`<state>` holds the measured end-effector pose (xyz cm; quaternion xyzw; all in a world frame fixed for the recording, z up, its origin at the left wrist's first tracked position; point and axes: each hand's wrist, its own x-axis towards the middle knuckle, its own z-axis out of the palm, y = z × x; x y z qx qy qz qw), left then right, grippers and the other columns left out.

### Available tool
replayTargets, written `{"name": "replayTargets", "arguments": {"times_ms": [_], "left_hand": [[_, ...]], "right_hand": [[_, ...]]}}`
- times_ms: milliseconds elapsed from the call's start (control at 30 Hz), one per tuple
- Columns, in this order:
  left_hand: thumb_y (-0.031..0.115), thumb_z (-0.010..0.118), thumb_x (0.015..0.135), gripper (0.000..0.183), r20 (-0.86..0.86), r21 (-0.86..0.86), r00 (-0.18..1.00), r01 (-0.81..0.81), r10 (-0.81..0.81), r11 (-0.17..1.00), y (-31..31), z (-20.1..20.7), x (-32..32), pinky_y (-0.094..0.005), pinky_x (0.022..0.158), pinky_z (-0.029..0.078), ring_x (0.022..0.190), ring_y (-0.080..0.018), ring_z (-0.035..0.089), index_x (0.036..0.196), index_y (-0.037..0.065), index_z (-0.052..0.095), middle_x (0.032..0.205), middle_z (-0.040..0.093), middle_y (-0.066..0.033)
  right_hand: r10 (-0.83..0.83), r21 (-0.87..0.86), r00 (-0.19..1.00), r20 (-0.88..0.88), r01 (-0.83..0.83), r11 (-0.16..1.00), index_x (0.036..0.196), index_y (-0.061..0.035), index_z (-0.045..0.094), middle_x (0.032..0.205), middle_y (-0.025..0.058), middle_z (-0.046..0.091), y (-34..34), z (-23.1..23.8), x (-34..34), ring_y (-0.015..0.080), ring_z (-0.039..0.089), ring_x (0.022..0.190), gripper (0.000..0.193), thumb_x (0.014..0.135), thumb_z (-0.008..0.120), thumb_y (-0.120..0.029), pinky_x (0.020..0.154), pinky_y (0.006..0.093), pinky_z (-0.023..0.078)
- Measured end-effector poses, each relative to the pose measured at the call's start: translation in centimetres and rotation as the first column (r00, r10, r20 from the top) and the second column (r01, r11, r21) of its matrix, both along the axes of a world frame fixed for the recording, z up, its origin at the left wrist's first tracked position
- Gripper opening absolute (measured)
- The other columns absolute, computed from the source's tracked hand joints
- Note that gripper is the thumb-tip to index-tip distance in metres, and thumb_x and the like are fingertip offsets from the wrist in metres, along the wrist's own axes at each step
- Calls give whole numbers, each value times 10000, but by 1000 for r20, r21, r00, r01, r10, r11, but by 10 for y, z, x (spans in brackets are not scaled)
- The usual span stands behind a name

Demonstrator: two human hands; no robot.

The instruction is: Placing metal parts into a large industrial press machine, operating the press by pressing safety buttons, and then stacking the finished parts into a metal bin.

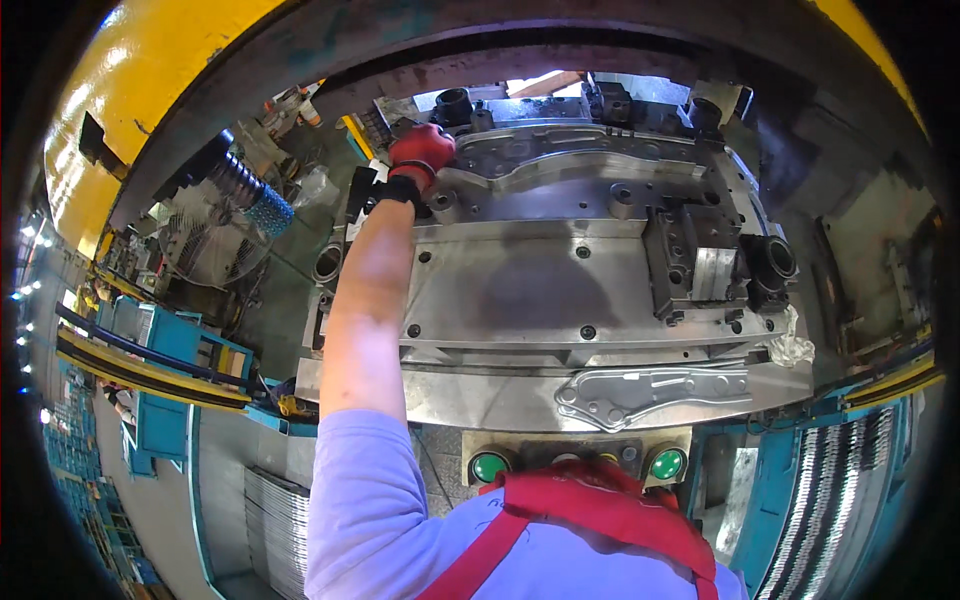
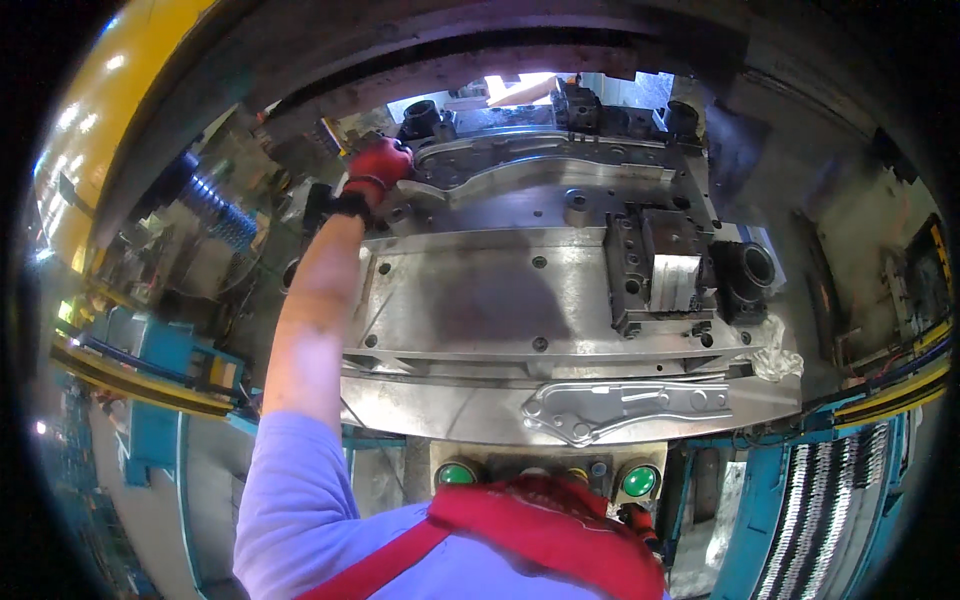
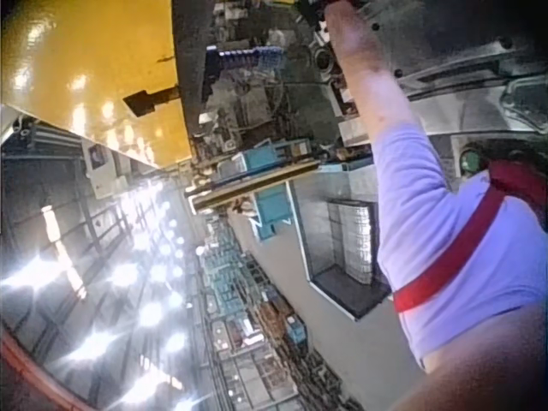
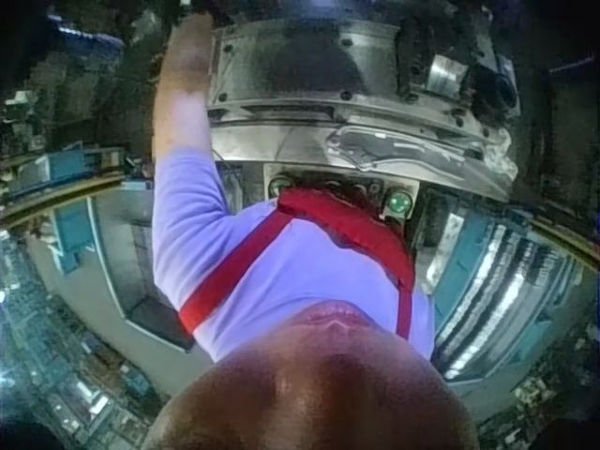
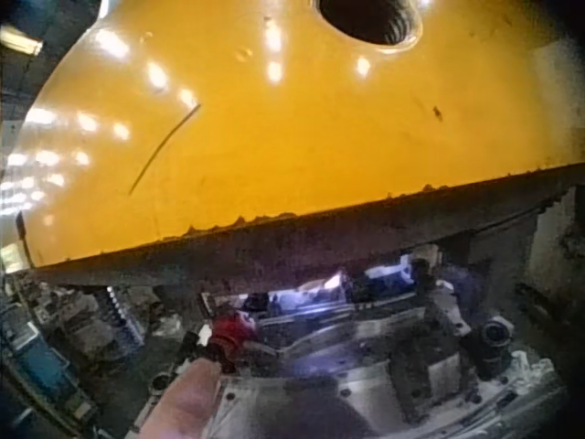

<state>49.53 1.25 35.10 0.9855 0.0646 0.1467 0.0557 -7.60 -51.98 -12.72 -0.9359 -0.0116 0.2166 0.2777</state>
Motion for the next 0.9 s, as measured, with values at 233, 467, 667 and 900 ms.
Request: {"name": "replayTargets", "arguments": {"times_ms": [233,467,667,900], "left_hand": [[450,502,803,391,500,-129,864,-1,66,992,-8,17,-23,-441,682,500,829,-343,626,968,114,616,868,650,-159],[307,615,791,268,668,-274,732,411,-136,869,-59,3,-126,-366,672,499,765,-318,633,967,105,616,821,656,-114],[237,698,726,320,663,42,701,317,-263,948,-27,-87,-241,-375,672,496,801,-288,616,989,75,616,878,626,-122],[327,685,684,338,321,171,925,155,-204,973,-39,-85,-249,-442,677,446,834,-341,546,925,104,609,842,559,-147]], "right_hand": [[-207,-25,956,-208,207,978,982,-85,607,909,130,654,12,10,8,279,641,832,193,794,584,-116,709,369,518],[-351,103,873,-337,405,908,1065,-60,590,938,83,650,7,19,-5,212,625,828,274,865,524,-236,704,321,500],[-491,386,671,-556,732,562,987,-35,645,892,62,671,0,129,27,132,610,762,330,903,464,-297,677,239,454],[-332,456,881,-338,462,761,1126,-6,571,1010,97,635,-20,251,127,167,599,954,349,842,608,-206,806,294,485]]}}
